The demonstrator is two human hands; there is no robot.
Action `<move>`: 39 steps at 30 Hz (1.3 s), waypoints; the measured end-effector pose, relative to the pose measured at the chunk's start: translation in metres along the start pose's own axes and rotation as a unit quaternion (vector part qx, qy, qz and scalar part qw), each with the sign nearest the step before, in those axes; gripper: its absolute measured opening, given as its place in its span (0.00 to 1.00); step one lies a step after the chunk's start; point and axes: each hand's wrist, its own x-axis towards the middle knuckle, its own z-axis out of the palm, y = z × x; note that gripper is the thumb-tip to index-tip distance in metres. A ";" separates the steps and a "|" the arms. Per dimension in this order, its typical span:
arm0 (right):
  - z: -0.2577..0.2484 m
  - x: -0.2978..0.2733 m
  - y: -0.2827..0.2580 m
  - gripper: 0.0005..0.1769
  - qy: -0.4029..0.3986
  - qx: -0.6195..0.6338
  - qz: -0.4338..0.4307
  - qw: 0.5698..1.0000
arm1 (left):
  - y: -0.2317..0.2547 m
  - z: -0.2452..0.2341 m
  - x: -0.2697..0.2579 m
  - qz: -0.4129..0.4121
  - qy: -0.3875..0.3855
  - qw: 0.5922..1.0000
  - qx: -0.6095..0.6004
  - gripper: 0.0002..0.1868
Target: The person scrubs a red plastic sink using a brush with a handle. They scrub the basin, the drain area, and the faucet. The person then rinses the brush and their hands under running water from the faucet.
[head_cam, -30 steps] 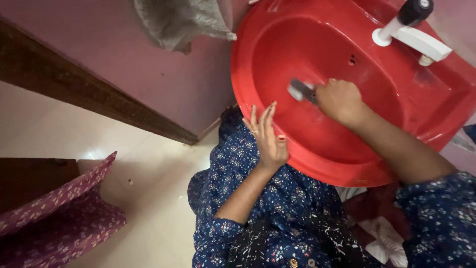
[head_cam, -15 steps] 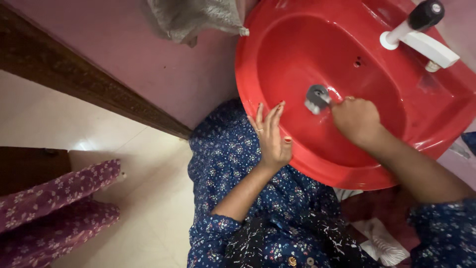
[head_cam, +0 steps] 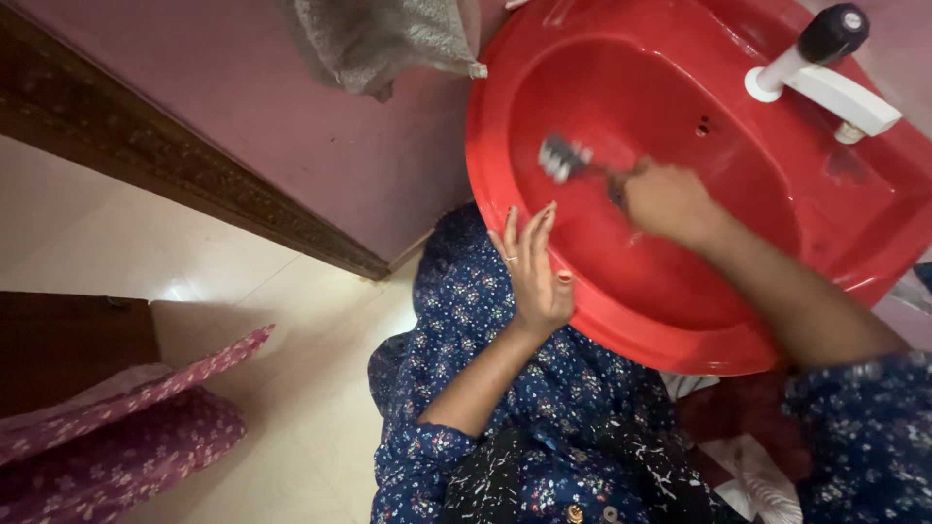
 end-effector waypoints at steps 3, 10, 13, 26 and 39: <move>0.007 0.023 0.019 0.36 0.075 -0.029 0.072 0.994 | 0.000 0.000 0.001 0.000 -0.004 1.000 0.001 0.44; 0.083 0.028 0.053 0.33 0.075 -0.104 0.092 0.987 | -0.001 0.003 0.001 -0.008 0.020 0.999 0.027 0.44; 0.076 0.022 0.064 0.33 0.160 -0.099 0.086 0.978 | -0.001 0.000 0.000 -0.006 0.015 1.000 0.023 0.43; 0.052 0.015 0.045 0.25 -0.017 0.078 0.086 0.993 | -0.001 -0.001 0.002 0.001 0.012 1.000 0.022 0.42; 0.030 0.011 0.044 0.30 0.075 -0.049 0.108 0.990 | -0.001 0.000 0.003 0.003 0.021 1.000 0.016 0.43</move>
